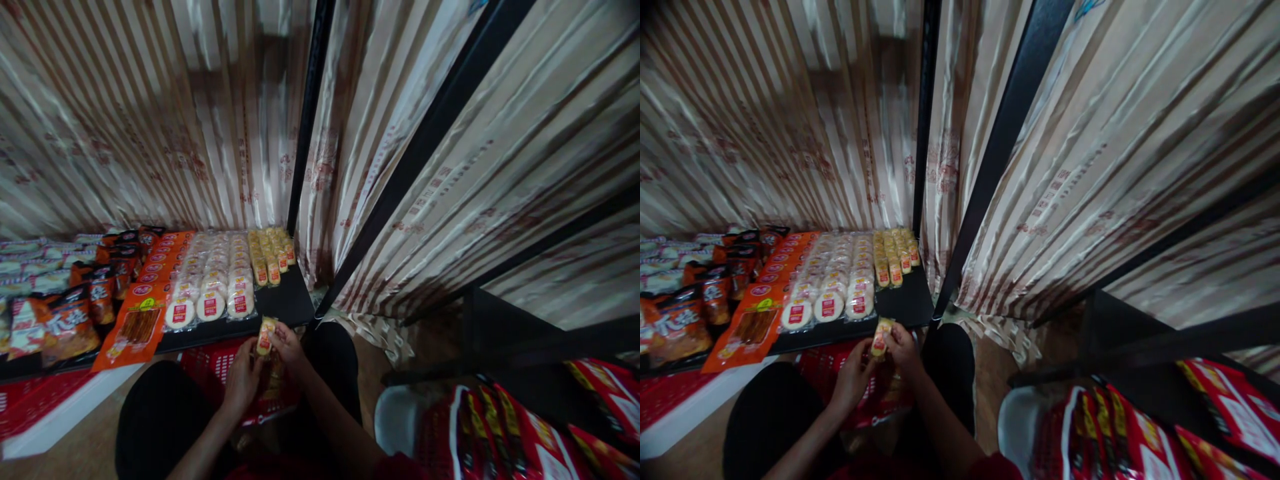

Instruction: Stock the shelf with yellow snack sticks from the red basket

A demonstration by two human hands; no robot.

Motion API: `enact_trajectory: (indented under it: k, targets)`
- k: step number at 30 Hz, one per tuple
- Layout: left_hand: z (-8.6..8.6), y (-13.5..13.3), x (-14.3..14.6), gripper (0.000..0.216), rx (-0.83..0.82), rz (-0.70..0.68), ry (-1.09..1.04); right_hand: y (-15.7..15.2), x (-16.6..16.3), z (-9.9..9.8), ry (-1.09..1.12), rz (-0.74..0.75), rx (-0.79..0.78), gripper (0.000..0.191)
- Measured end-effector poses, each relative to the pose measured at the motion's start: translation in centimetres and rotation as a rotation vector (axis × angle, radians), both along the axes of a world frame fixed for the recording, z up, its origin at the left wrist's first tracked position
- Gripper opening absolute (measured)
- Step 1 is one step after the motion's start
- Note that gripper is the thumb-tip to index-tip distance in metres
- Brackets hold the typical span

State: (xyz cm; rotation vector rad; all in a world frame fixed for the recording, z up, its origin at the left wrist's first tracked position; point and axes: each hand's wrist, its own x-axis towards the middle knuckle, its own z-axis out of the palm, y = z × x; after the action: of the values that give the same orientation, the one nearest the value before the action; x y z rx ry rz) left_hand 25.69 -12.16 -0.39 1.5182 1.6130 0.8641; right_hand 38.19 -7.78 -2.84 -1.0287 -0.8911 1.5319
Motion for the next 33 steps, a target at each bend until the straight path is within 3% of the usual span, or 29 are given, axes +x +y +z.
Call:
enact_trajectory:
  k: [15,22,33]
  targets:
    - [1.6,0.8,1.3,0.021,-0.055,0.000,-0.056,0.4,0.1,0.1,-0.291,-0.147,0.144,0.035]
    - [0.7,2.2,1.8,0.018,-0.004,0.048,-0.147,0.5,0.8,1.3,-0.610,-0.185,0.238,0.031]
    - [0.0,5.0,3.1,0.013,0.039,0.068,-0.227,1.0,1.4,3.1,-0.803,-0.306,0.256,0.034]
